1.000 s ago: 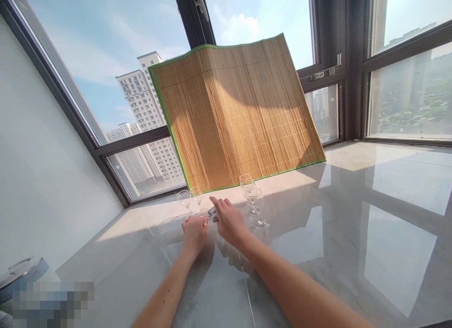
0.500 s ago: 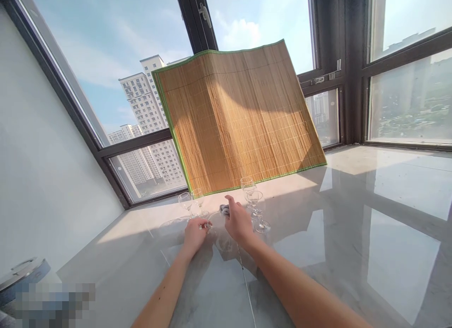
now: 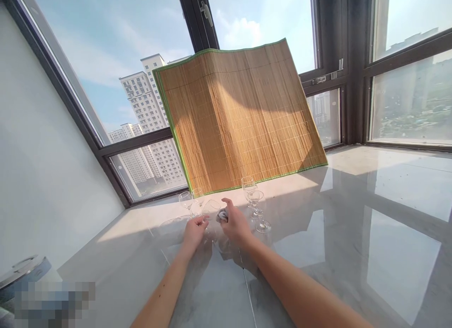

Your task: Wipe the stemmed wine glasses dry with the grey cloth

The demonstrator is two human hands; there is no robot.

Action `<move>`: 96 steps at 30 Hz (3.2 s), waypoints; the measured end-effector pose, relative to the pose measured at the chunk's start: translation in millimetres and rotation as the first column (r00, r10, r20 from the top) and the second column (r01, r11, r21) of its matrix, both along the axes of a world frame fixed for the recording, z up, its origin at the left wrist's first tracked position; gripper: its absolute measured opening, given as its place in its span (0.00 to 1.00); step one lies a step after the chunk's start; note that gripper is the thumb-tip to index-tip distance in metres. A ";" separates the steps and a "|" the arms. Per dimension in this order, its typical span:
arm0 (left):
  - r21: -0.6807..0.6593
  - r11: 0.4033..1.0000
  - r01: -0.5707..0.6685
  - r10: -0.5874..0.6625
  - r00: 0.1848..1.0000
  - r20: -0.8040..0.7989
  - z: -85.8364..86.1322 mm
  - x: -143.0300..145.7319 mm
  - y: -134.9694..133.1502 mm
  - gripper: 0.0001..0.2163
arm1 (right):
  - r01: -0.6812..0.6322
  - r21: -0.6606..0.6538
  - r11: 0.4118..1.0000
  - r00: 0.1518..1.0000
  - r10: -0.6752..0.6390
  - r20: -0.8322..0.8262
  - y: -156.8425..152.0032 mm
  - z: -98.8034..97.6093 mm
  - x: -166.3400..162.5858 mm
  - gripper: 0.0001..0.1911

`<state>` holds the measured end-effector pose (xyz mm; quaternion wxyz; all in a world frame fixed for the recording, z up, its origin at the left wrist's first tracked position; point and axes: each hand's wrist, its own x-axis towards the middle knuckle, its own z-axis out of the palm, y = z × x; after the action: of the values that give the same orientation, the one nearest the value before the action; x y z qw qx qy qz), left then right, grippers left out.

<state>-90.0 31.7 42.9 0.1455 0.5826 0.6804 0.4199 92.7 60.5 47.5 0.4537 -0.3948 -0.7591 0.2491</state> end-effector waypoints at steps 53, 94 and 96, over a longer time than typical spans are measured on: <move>0.062 0.996 -0.068 0.086 0.919 -0.384 0.5 -8.5 -5.9 0.14 | -0.169 -0.006 0.986 0.982 0.169 0.088 4.2 -2.2 6.3 0.31; 0.092 0.993 -0.080 0.107 0.936 -0.336 -0.8 -1.8 -7.0 0.15 | -0.104 -0.044 0.994 0.993 0.101 -0.063 1.8 -7.3 -3.6 0.29; 0.090 0.993 -0.077 0.104 0.930 -0.354 0.1 -1.8 -8.0 0.15 | -0.144 -0.041 0.989 0.988 0.141 -0.057 4.0 -8.5 -2.4 0.32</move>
<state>-91.7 23.7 43.0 -0.0219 0.6223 0.7057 0.3381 90.3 64.4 39.1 0.4459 -0.3428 -0.7672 0.3083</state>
